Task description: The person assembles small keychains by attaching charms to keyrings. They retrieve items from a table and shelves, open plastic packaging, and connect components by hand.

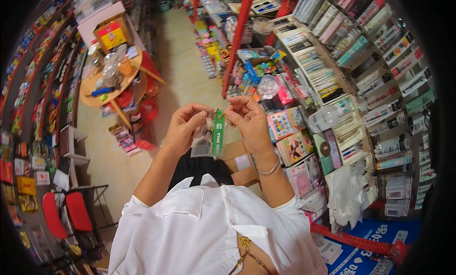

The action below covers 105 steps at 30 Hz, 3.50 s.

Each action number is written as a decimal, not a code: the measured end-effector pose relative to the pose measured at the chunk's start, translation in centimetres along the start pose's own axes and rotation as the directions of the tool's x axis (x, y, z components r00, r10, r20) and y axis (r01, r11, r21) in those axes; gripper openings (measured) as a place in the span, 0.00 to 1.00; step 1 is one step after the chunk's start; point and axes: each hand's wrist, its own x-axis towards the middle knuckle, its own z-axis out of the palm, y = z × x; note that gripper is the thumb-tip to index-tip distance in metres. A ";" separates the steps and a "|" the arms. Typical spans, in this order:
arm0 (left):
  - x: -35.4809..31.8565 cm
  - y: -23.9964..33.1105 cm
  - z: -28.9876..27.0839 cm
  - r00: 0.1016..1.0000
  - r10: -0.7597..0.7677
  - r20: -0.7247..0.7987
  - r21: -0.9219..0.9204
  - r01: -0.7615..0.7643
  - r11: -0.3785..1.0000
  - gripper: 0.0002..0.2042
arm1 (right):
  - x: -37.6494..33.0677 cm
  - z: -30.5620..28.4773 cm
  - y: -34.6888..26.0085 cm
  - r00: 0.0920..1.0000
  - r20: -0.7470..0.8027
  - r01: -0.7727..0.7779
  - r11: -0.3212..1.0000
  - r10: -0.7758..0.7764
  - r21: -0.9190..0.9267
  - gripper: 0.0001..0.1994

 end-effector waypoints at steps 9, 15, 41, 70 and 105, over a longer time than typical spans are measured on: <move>-4.4 2.5 -3.5 0.988 0.058 -0.141 0.050 -0.051 0.997 0.05 | 0.5 4.1 3.8 0.975 0.172 -0.149 0.989 0.144 0.013 0.06; -4.0 4.2 -8.6 0.938 0.160 -0.309 -0.061 -0.188 0.980 0.05 | 4.6 9.6 6.5 0.969 0.201 -0.158 0.986 0.144 0.052 0.04; 1.2 16.3 -30.9 0.897 0.039 -0.440 0.189 0.050 0.981 0.08 | 26.5 28.5 18.0 0.795 0.561 -0.215 0.972 0.228 -0.091 0.03; 0.1 15.6 -28.8 0.430 0.451 -0.782 0.205 -0.505 0.839 0.09 | 26.0 27.5 19.5 0.413 0.865 -0.365 0.922 0.286 -0.130 0.03; -2.4 18.3 -28.6 0.818 0.352 -0.456 -0.580 -0.573 0.579 0.13 | 25.1 32.7 15.2 0.394 0.890 -0.416 0.908 0.229 -0.049 0.12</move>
